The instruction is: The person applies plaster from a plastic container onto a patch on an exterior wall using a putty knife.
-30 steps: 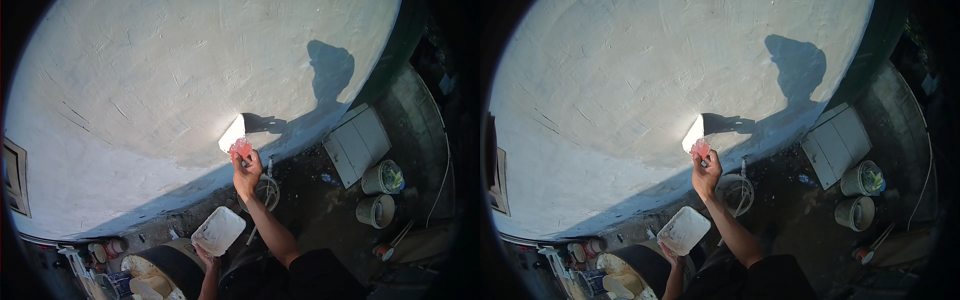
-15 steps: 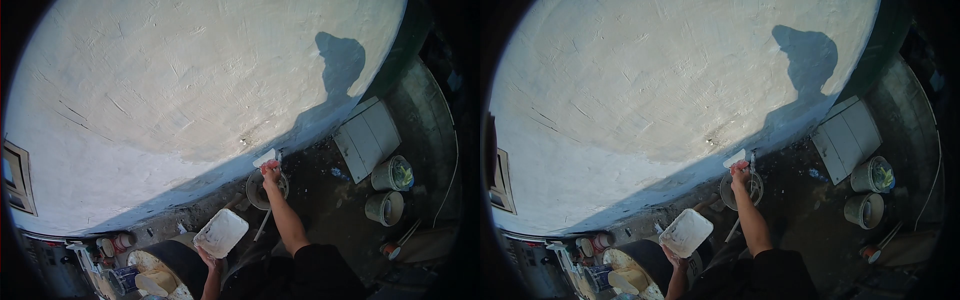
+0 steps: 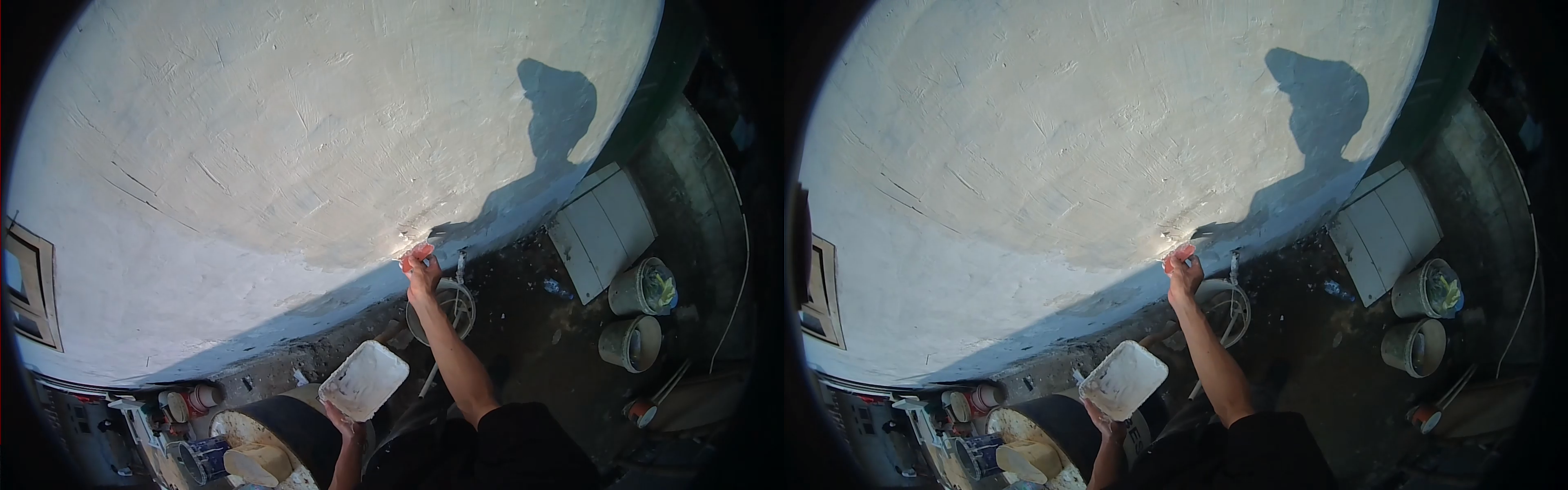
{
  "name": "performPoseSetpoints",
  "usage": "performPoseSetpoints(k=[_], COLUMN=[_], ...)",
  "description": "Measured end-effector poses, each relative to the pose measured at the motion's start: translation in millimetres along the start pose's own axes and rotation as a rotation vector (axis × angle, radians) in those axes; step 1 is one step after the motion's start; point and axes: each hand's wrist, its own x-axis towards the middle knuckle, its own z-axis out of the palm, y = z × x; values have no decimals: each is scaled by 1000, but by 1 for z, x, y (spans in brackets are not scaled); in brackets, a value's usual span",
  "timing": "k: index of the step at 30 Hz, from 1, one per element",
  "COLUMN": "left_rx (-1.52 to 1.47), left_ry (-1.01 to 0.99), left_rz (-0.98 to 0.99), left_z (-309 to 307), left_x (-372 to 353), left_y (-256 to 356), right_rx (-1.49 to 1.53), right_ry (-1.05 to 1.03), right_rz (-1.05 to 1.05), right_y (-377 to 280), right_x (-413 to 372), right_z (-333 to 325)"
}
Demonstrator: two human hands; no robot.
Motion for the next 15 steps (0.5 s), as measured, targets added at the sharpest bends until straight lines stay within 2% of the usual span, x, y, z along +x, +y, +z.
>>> performPoseSetpoints(k=[3,5,7,9,11,14,15], left_rx=[99,296,139,150,329,84,85], left_ry=[14,16,9,3,2,10,16], left_rz=[50,166,45,31,117,10,9], left_z=[-7,-16,-1,3,-1,12,12], left_x=[-1,-3,0,2,-2,0,-1], left_y=[-9,-21,-5,-3,-13,-1,-2], right_rx=[30,64,106,97,102,127,129], right_ry=[-17,-44,-79,-86,-86,-84,-81], right_rz=[9,1,-7,-19,-16,-8,-17], right_y=[-18,-31,-47,-60,-69,-79,-84], right_x=[-16,-27,-42,-55,-63,-75,-79], right_z=[20,31,44,54,55,47,43])
